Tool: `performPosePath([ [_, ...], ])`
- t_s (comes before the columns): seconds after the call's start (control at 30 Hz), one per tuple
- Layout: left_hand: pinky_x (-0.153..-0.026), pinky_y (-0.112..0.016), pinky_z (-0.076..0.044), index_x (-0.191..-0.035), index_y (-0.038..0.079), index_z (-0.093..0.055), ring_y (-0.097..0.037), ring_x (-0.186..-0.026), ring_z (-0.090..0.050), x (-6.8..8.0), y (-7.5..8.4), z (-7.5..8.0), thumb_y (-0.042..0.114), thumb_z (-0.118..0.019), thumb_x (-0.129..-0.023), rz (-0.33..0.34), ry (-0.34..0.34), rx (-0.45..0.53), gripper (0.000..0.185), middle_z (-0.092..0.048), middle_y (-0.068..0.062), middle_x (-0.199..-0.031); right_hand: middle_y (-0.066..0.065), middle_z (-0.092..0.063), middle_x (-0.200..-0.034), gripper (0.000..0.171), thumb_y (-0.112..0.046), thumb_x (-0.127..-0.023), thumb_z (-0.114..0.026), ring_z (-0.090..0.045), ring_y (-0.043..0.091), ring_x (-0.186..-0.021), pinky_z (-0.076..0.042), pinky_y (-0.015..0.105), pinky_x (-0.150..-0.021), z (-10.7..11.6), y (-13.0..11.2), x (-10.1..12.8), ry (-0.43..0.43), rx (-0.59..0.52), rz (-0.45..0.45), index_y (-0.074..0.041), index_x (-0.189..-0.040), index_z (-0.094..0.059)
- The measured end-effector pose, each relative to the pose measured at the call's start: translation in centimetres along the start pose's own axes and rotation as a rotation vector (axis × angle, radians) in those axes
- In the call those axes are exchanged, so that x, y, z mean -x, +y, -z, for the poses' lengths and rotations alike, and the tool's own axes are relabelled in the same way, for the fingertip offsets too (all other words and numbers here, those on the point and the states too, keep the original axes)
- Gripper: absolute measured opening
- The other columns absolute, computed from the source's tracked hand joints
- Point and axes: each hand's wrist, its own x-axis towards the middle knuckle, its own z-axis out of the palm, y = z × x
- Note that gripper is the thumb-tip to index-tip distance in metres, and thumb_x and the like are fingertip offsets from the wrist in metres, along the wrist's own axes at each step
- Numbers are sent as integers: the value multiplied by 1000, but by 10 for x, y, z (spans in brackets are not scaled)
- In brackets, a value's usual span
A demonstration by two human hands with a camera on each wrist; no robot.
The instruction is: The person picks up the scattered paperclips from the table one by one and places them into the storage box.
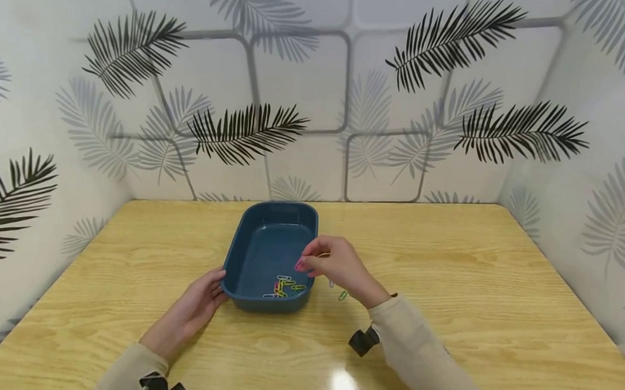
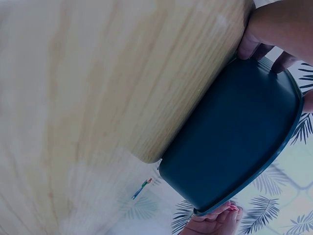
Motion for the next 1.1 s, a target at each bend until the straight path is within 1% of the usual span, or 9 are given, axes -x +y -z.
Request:
performPosePath([
  [0.1, -93, -28, -41, -142, -9, -36, -17, -109, -51, 1, -1, 0, 15, -47, -99, 1, 8, 12, 50, -56, -10, -123, 13, -70, -89, 9, -3, -92, -64, -66, 39, -90, -57, 37, -73, -3, 1, 1, -11, -17, -1, 5, -95, -64],
  [0.3, -91, -27, -43, -141, -10, -36, -16, -106, -53, 0, -1, 0, 15, -47, -99, 5, 16, 27, 49, -59, -7, -117, 13, -70, -88, 9, -4, -92, -64, -66, 39, -89, -57, 38, -72, -8, 1, 1, -30, -14, 3, 5, -95, -65],
  [0.43, -91, -27, -43, -141, -10, -36, -17, -107, -53, 0, 0, 0, 15, -47, -100, -2, 12, 22, 50, -58, -8, -119, 12, -70, -87, 9, -5, -92, -65, -66, 40, -89, -57, 39, -72, -8, 0, 1, -30, 2, 8, 4, -94, -65],
  [0.6, -92, -28, -42, -141, -10, -36, -18, -108, -53, -2, 1, 0, 15, -47, -99, -4, 12, 20, 50, -58, -9, -120, 10, -70, -86, 7, -3, -91, -64, -66, 39, -89, -57, 36, -70, -9, -1, 1, -19, 31, 0, 3, -93, -65],
  [0.77, -92, -28, -42, -141, -10, -36, -17, -107, -53, -1, 0, 0, 16, -47, -99, -7, 9, 19, 50, -58, -9, -119, 9, -69, -87, 6, -2, -91, -65, -65, 39, -90, -57, 36, -71, -10, -1, 2, -21, 41, -5, 4, -93, -65],
  [1.0, -92, -27, -42, -141, -10, -36, -17, -108, -52, -1, 0, -1, 14, -45, -100, -5, 18, 17, 49, -56, -11, -123, 8, -68, -87, 6, -2, -91, -64, -66, 35, -87, -56, 38, -72, -11, 1, 2, -27, 68, 9, 3, -93, -66],
  [1.1, -92, -27, -42, -142, -9, -36, -17, -109, -52, -1, 0, -1, 14, -45, -100, 0, 19, 10, 49, -56, -11, -124, 8, -68, -87, 6, -2, -91, -63, -66, 36, -86, -56, 37, -71, -11, 1, 2, -35, 78, 19, 3, -93, -66],
])
